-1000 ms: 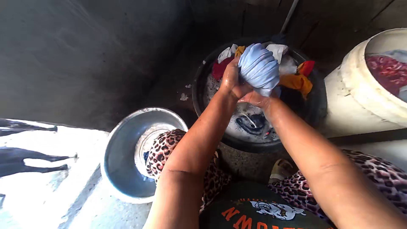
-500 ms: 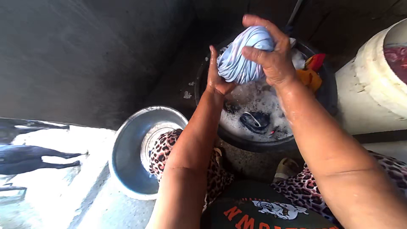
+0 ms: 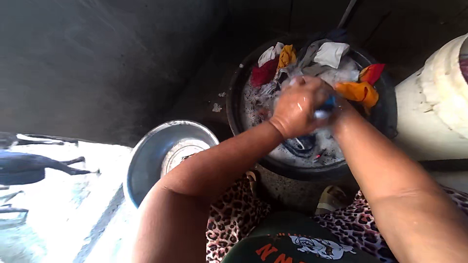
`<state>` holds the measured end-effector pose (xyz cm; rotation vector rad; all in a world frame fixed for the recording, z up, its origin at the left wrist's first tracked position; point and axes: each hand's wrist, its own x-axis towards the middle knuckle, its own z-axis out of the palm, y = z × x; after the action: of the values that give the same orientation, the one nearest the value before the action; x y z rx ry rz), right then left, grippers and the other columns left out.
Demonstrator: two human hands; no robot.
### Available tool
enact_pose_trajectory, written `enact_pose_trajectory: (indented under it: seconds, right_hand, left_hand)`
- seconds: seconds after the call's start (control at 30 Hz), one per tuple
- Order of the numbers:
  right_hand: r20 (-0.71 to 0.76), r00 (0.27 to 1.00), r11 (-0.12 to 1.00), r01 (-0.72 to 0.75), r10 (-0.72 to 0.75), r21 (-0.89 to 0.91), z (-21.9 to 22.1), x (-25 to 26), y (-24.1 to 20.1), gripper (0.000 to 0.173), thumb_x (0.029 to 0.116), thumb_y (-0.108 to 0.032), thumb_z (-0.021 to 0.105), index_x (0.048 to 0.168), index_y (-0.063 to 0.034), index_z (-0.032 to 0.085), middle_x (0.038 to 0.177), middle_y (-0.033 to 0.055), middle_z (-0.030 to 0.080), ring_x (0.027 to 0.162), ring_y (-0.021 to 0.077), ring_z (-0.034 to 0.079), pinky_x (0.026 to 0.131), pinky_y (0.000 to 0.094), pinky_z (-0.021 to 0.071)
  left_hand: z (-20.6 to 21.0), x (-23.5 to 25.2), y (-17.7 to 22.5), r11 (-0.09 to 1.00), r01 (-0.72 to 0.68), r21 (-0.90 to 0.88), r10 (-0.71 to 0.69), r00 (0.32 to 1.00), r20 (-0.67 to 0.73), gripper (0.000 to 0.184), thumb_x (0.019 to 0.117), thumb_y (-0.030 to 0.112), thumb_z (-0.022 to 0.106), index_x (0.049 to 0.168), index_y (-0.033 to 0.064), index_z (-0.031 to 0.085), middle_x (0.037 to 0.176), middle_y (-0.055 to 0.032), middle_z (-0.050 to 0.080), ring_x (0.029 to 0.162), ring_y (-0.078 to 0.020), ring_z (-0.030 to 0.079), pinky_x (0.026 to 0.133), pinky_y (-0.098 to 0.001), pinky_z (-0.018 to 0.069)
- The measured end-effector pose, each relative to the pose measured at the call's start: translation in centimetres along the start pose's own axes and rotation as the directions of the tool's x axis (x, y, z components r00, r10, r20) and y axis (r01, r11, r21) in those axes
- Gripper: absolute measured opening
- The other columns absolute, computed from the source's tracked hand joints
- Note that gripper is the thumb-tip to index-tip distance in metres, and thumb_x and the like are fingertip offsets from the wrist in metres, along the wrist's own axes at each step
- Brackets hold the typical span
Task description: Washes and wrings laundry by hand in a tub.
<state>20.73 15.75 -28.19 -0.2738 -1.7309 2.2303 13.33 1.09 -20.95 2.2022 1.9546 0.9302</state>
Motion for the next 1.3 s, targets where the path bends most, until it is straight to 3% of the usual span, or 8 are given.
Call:
enact_pose_trajectory:
  seconds: [0.23,0.43,0.6,0.73,0.9,1.07,1.2,1.3]
  right_hand:
    - [0.180,0.829,0.626,-0.238,0.529,-0.742,3.8,1.5,-1.4,0.014,0.0957,-0.010,0.059,0.099,-0.0036,0.071,0.084,0.0055,0.069,0.074,0.0129,0.063,0.071,0.0363,0.0520]
    - [-0.021,0.883,0.441,-0.255,0.469,-0.860,5.6,1.8,1.7,0.022,0.1030,-0.016,0.058,0.101,-0.0003,0.073,0.090,0.0148,0.071,0.086,0.0276,0.066,0.084,0.0539,0.0501]
    - [-0.242,0.879,0.730,-0.477,0.412,-0.489,3.9,3.2,1.7,0.047,0.1102,-0.040,0.043,0.122,-0.0007,0.064,0.110,0.0148,0.067,0.096,0.0214,0.065,0.086,0.0417,0.0536]
    - [-0.383,0.913,0.706,-0.365,0.143,-0.607,1.3,5.8,2.1,0.042,0.1083,-0.012,0.044,0.148,0.0004,0.048,0.146,0.0241,0.054,0.129,0.0353,0.059,0.107,0.0519,0.0493]
    - [-0.314,0.943,0.420,-0.331,0.112,-0.845,-0.7,9.2,3.4,0.099,0.0871,0.014,0.055,0.167,-0.0138,0.004,0.172,0.0163,0.016,0.154,0.0385,0.030,0.121,0.0599,0.0312]
    - [-0.280,0.898,0.107,-0.333,0.339,-0.937,-0.3,6.6,4.5,0.054,0.0881,-0.001,0.072,0.139,0.0057,0.056,0.133,0.0348,0.059,0.127,0.0529,0.055,0.105,0.0702,0.0418]
    - [-0.173,0.852,0.003,-0.201,0.493,-0.980,-0.2,3.4,0.8,0.033,0.1003,-0.016,0.067,0.128,0.0015,0.067,0.126,0.0305,0.064,0.123,0.0489,0.059,0.104,0.0695,0.0425]
    - [-0.158,0.915,0.226,-0.254,0.373,-0.940,0.3,1.1,-4.5,0.024,0.1003,-0.005,0.061,0.120,0.0057,0.070,0.122,0.0313,0.065,0.120,0.0466,0.060,0.103,0.0674,0.0425]
  left_hand:
    - [6.3,-5.0,0.8,0.945,-0.289,0.152,0.222,0.910,0.351,0.014,0.0847,0.015,0.078,0.098,0.0109,0.077,0.117,-0.0092,0.071,0.112,-0.0385,0.064,0.081,-0.0563,0.0550]
    - [7.4,-4.8,0.1,0.938,-0.239,0.252,0.055,0.818,0.573,0.020,0.0922,0.015,0.070,0.108,0.0048,0.073,0.113,-0.0178,0.071,0.108,-0.0382,0.068,0.083,-0.0566,0.0563]
    - [-4.1,-1.7,-2.5,0.988,0.010,0.153,-0.099,0.803,0.588,0.032,0.0885,0.023,0.076,0.115,0.0060,0.074,0.126,-0.0189,0.068,0.122,-0.0403,0.062,0.101,-0.0631,0.0482]
    - [-15.9,-5.9,-5.8,0.877,0.264,0.402,-0.429,0.806,0.407,0.042,0.0953,0.043,0.070,0.108,0.0031,0.071,0.108,-0.0206,0.069,0.104,-0.0405,0.067,0.088,-0.0662,0.0512]
    - [-17.1,-19.9,-12.9,0.519,0.627,0.581,-0.846,0.279,0.455,0.036,0.0932,0.033,0.077,0.106,0.0000,0.073,0.104,-0.0255,0.070,0.103,-0.0457,0.067,0.091,-0.0708,0.0489]
    - [-13.0,-24.9,-11.7,0.365,0.645,0.671,-0.774,-0.190,0.604,0.031,0.1055,0.008,0.055,0.130,-0.0110,0.060,0.136,-0.0306,0.059,0.132,-0.0440,0.054,0.112,-0.0584,0.0371]
    - [-12.8,-24.4,-16.6,0.610,0.684,0.400,-0.735,0.299,0.609,0.034,0.1025,0.017,0.065,0.129,-0.0049,0.065,0.127,-0.0304,0.064,0.124,-0.0464,0.059,0.108,-0.0626,0.0425]
    - [-14.3,-15.9,-15.1,0.715,0.641,0.279,-0.678,0.538,0.501,0.033,0.1020,0.019,0.065,0.128,-0.0025,0.066,0.124,-0.0288,0.066,0.120,-0.0457,0.062,0.105,-0.0655,0.0442]
